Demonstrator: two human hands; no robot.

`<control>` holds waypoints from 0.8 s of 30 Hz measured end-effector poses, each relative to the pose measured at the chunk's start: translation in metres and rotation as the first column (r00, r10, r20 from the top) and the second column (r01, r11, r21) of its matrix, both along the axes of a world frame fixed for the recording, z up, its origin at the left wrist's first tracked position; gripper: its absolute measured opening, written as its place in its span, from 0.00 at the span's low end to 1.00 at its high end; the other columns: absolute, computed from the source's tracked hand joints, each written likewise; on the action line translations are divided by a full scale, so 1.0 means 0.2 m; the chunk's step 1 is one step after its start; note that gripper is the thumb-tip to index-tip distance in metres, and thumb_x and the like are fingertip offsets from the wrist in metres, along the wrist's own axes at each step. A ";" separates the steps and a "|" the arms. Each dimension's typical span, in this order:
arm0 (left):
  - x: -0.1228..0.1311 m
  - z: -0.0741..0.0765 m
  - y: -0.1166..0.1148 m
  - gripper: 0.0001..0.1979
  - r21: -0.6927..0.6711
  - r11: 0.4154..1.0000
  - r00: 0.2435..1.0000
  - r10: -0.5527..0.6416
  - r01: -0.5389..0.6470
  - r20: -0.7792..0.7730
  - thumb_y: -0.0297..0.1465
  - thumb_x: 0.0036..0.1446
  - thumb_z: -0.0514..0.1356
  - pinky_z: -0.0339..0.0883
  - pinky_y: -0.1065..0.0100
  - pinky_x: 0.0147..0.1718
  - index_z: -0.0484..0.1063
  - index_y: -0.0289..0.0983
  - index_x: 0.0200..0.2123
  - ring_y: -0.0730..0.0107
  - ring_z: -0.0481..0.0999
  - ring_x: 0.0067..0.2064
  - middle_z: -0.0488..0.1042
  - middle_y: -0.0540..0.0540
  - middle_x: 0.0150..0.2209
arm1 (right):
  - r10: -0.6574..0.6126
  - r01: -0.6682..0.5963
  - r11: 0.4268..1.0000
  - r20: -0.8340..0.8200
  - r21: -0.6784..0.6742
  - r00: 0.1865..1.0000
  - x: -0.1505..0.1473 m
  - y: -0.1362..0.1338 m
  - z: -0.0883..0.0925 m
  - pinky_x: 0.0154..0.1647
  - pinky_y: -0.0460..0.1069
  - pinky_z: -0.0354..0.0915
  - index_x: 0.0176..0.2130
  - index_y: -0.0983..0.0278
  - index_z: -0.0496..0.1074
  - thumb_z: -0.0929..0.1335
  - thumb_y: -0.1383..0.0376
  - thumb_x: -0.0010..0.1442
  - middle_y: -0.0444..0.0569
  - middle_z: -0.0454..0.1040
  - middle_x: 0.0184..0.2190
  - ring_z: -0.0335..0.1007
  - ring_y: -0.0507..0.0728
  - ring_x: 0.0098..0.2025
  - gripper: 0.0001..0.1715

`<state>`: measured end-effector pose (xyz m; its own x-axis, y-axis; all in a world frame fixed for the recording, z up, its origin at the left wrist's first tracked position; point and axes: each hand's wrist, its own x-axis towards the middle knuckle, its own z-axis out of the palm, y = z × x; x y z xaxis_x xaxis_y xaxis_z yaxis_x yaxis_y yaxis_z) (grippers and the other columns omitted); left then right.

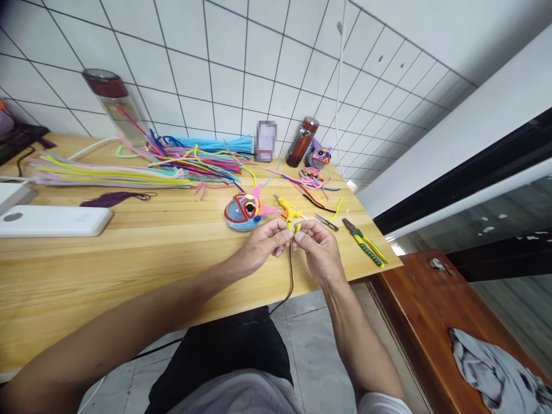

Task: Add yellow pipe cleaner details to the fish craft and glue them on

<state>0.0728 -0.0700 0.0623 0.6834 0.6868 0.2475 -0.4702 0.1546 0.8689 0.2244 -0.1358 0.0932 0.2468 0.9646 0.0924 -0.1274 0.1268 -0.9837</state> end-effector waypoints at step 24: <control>-0.01 0.01 0.01 0.25 0.021 1.000 0.999 -0.013 0.014 -0.049 0.54 0.58 0.70 0.60 0.70 0.30 0.71 0.37 0.36 0.75 0.68 0.31 0.73 0.50 0.30 | 0.038 -0.049 0.992 -0.092 -0.119 0.995 0.04 -0.03 -0.03 0.26 0.47 0.70 0.40 0.57 0.81 0.87 0.56 0.48 0.41 0.78 0.30 0.71 0.51 0.25 0.24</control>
